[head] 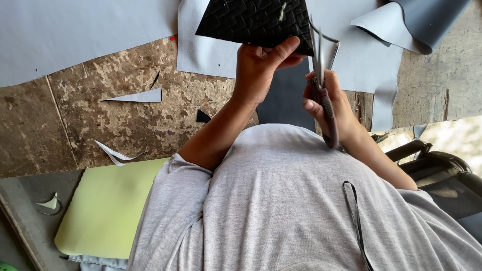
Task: Measuring and cutting strips of black fabric using a ruler and scissors on a workbench.
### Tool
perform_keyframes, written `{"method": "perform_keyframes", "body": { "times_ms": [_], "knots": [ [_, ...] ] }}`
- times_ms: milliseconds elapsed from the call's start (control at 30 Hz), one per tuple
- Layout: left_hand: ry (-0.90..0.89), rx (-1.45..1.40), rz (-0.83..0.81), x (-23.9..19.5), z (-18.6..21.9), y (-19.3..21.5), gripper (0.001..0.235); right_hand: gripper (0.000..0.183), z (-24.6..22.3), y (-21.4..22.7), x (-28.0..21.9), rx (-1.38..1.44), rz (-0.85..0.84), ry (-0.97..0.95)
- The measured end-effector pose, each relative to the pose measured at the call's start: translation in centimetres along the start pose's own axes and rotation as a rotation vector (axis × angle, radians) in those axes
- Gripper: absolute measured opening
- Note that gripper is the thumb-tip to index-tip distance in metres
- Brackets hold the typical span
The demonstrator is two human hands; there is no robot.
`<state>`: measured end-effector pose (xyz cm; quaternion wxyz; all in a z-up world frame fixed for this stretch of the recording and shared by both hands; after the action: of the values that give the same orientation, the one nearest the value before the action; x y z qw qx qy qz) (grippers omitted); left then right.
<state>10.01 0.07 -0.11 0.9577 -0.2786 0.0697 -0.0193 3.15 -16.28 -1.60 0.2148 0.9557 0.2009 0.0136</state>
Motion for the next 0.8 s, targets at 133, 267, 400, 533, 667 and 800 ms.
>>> {"method": "perform_keyframes", "body": {
  "times_ms": [133, 267, 400, 533, 667, 800],
  "knots": [
    [0.016, -0.006, -0.078, -0.4, 0.0, -0.8, 0.015, 0.06, -0.4, 0.0, 0.2, -0.061, -0.026, -0.004],
    [-0.023, -0.014, -0.149, -1.2, -0.9, -2.2, 0.019, 0.059, -0.8, 0.7, 0.7, -0.06, 0.028, 0.039],
    [0.05, 0.037, -0.08, -1.5, -2.5, -2.1, 0.021, 0.064, -0.6, 1.4, 0.6, -0.13, 0.119, 0.047],
    [0.066, 0.154, -0.02, -1.4, -3.3, -1.7, 0.021, 0.059, -0.1, 1.6, 0.2, -0.147, 0.179, 0.006],
    [0.087, 0.087, -0.01, -1.3, -4.2, -1.7, 0.021, 0.059, 0.4, 2.1, 0.0, -0.173, 0.21, 0.004],
    [0.075, 0.043, -0.025, -1.5, -3.7, -1.9, 0.022, 0.059, -0.3, 1.9, 0.2, -0.163, 0.175, 0.061]
  ]
}}
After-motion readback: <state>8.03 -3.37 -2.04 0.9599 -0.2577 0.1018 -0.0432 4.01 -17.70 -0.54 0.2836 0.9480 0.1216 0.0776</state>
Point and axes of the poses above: each hand's wrist, its own x-axis towards the middle knuckle, its own y-axis out of the back of the hand, z = x × y, the point moved 10 cm from there along x, towards the middle knuckle, and after that the axes turned 7 degrees about y, right-handed, at the moved point
